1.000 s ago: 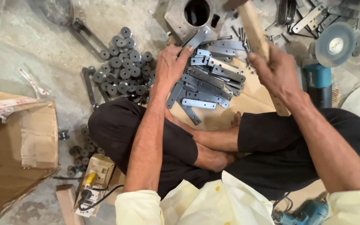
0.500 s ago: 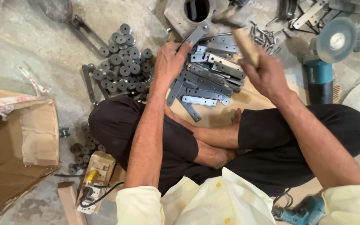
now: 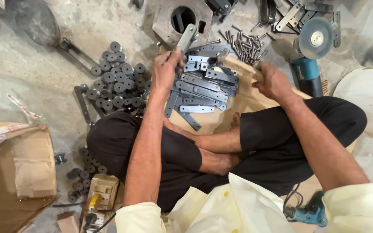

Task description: Assembling and finishing metal components using a hammer and an angle grinder on a workshop floor.

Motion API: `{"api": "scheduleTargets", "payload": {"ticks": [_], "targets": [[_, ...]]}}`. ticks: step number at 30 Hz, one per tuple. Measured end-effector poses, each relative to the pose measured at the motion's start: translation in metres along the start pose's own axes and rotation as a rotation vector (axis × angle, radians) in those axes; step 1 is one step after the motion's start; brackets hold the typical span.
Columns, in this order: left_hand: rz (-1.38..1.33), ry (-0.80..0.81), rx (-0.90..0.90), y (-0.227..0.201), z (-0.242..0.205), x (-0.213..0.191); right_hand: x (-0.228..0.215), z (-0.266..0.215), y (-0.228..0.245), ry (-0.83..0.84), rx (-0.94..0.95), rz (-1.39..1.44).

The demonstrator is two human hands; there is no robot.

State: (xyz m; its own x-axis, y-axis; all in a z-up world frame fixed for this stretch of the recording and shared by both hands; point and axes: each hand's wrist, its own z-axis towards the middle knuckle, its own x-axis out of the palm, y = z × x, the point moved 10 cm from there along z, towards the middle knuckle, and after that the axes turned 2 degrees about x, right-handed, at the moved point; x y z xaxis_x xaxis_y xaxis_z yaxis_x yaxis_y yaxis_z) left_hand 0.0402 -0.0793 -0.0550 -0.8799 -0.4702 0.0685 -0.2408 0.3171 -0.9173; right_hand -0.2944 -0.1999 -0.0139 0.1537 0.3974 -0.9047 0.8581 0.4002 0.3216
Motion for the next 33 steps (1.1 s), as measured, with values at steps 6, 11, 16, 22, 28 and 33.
{"api": "scheduleTargets", "payload": {"ticks": [6,11,16,22,28,33], "targets": [[-0.322,0.174,-0.042,-0.012,-0.016,0.022,0.034,0.005,-0.002,0.063,-0.263,0.018],[-0.6,0.397,-0.117,-0.021,-0.03,0.056,0.002,0.002,0.028,0.079,0.035,0.233],[-0.698,0.518,-0.123,-0.03,-0.043,0.077,-0.035,0.019,0.126,0.027,0.082,1.224],[-0.719,0.526,-0.203,-0.033,-0.052,0.082,0.01,0.049,0.157,0.077,-0.079,1.65],[-0.451,0.456,-0.136,0.002,-0.034,0.085,0.011,0.047,0.175,0.096,0.125,1.746],[0.054,0.222,-0.049,-0.004,-0.026,0.056,0.081,0.102,0.124,0.405,0.666,1.839]]}}
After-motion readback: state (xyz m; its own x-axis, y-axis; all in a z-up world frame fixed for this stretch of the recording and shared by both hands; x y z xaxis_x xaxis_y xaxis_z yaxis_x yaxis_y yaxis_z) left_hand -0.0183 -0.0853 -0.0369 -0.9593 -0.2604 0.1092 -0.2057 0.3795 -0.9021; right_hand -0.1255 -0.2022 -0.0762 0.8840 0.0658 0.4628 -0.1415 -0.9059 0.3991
